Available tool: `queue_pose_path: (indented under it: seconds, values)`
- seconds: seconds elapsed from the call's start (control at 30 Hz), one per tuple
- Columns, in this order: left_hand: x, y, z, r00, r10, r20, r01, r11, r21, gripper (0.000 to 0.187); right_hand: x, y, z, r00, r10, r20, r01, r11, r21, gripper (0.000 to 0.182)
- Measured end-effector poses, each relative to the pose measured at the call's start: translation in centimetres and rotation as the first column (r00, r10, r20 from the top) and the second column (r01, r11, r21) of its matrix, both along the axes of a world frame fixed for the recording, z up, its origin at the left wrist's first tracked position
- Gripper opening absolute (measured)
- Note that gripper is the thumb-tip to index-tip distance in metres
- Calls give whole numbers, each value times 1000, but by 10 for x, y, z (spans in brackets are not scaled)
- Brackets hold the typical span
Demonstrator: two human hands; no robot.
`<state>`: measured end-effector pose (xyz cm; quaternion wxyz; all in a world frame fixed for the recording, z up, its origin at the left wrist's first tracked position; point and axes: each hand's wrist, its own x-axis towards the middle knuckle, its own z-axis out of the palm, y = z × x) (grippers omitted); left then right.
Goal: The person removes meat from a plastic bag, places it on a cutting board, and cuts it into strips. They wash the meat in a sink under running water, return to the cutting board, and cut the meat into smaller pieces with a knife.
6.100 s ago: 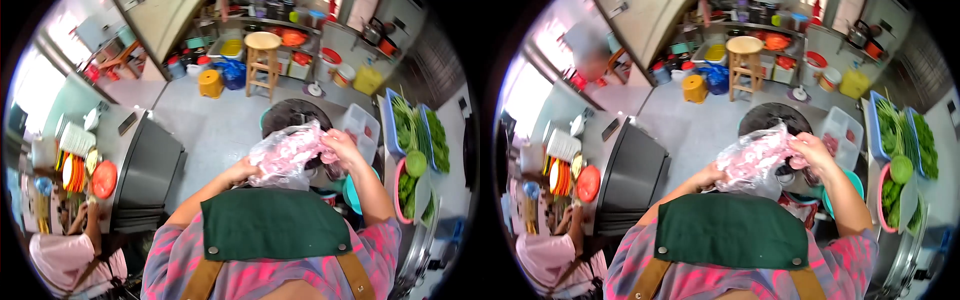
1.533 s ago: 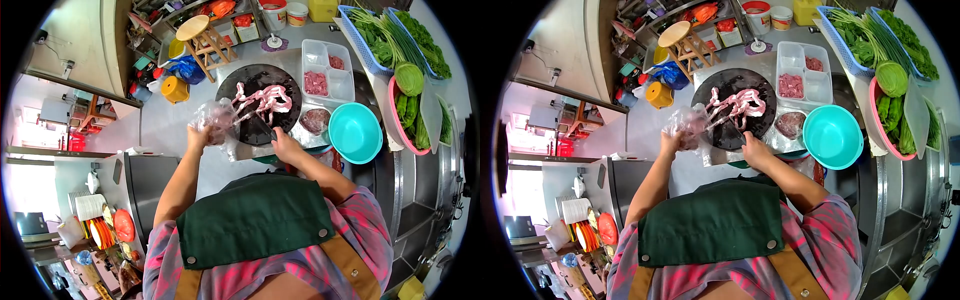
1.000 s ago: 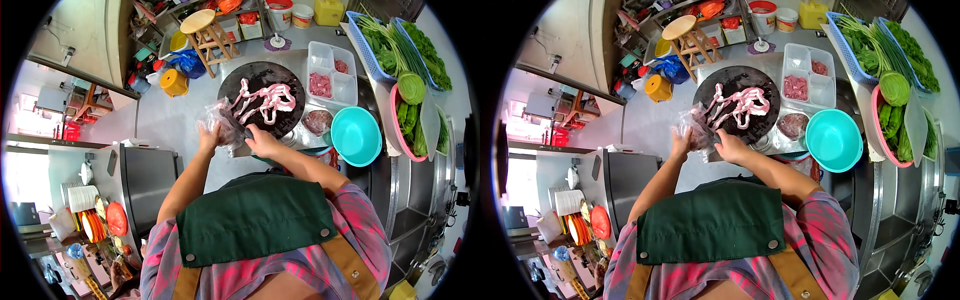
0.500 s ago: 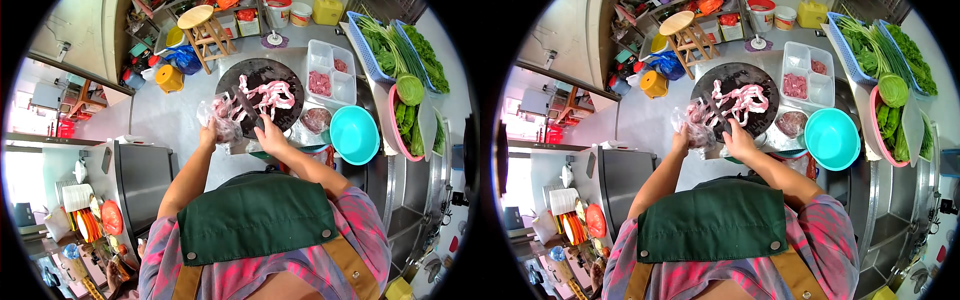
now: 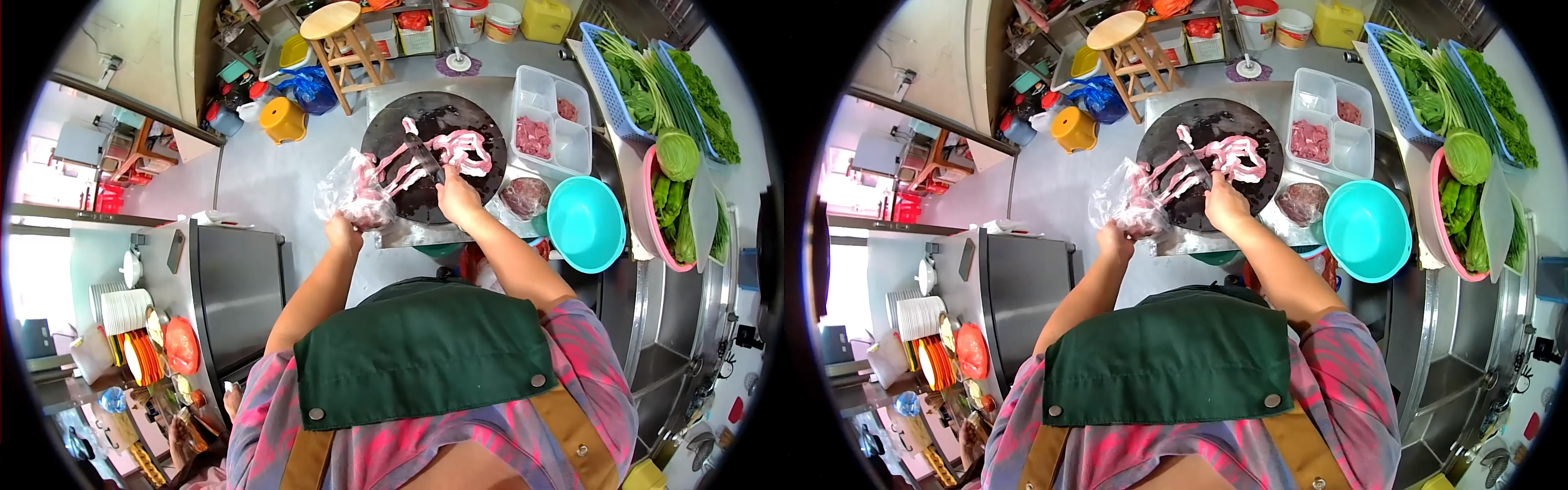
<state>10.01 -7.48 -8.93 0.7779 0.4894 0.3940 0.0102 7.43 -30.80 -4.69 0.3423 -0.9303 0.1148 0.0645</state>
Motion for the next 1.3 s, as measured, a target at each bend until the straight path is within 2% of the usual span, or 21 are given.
queue_pose_path:
  seconds: [0.03, 0.07, 0.1, 0.17, 0.2, 0.3, 0.37, 0.47, 0.57, 0.63, 0.7, 0.77, 0.87, 0.9, 0.97, 1.0, 1.07, 1.1, 1.17, 1.2, 1.3]
  values:
    - [-3, 0, 4, 999, 0, -54, 0, 1000, 0, 25, 1, 1, 1, 1000, 4, 7, -4, 1000, -4, 39]
    - [-3, 4, 7, 995, -96, -19, 94, 994, -61, 32, 0, 3, 0, 1000, 11, 9, -11, 1000, -4, 39]
    - [-3, 5, 8, 996, -90, -16, 89, 994, -61, 32, -2, 5, -2, 999, 9, 52, -10, 1000, 14, 39]
    - [-3, 2, 14, 947, -308, -92, 316, 945, 88, 51, -10, 10, 0, 995, 12, 95, -15, 999, 30, 39]
    - [0, 8, 13, 896, -438, -72, 442, 895, 62, 64, -17, 12, 7, 996, 59, 62, -63, 996, 63, 39]
    - [-2, -2, -2, 927, -367, -72, 374, 911, 176, 66, -38, 20, 11, 984, 175, -2, -174, 979, 104, 38]
    - [0, -1, -5, 927, -371, -54, 375, 915, 147, 71, -45, 24, 15, 976, 199, -94, -190, 977, 96, 37]
    - [-3, -1, -5, 925, -373, -80, 381, 914, 140, 62, -44, 27, 27, 961, 209, -180, -197, 977, 85, 37]
    - [-2, 13, -17, 873, -486, -38, 488, 870, 76, 47, -47, 27, 24, 985, 130, -113, -115, 985, 129, 38]
    - [3, 29, -46, 884, -450, 124, 465, 825, -322, 43, -50, 24, 13, 994, 86, -61, -76, 985, 158, 40]
    - [-6, 22, -24, 907, -413, 81, 413, 839, -354, 51, -51, 22, 9, 999, 46, -15, -42, 981, 190, 43]
    - [-7, 28, -32, 947, -306, 97, 315, 830, -461, 50, -51, 22, 8, 987, 147, -67, -131, 971, 199, 42]
    - [-8, 27, -37, 954, -278, 109, 298, 863, -408, 51, -59, 37, 12, 966, 258, 3, -253, 944, 212, 40]
    - [-9, 28, -34, 954, -279, 108, 298, 862, -409, 51, -62, 40, 13, 950, 311, 40, -313, 929, 198, 40]
    - [-9, 28, -22, 910, -328, 255, 414, 761, -500, 56, -68, 42, 5, 935, 329, 130, -347, 924, 161, 41]
    - [-9, 25, -13, 910, -328, 256, 414, 760, -501, 56, -72, 44, 12, 909, 385, 162, -404, 908, 109, 42]
    - [-7, 18, 0, 824, -552, 128, 560, 760, -328, 63, -79, 47, 14, 860, 480, 175, -493, 870, 35, 42]
    - [-4, 17, -4, 825, -551, 127, 559, 761, -330, 63, -81, 47, 14, 859, 481, 173, -494, 869, 35, 42]
    - [3, 14, -6, 784, -610, -114, 608, 792, -57, 64, -82, 44, 20, 860, 489, 147, -498, 867, 32, 41]
    - [2, 7, 7, 813, -568, -133, 571, 821, -18, 53, -83, 40, 19, 859, 491, 148, -500, 866, 31, 41]
    - [13, 17, -8, 803, -594, -38, 586, 800, -131, 40, -89, 22, 14, 831, 519, 203, -540, 840, 62, 41]
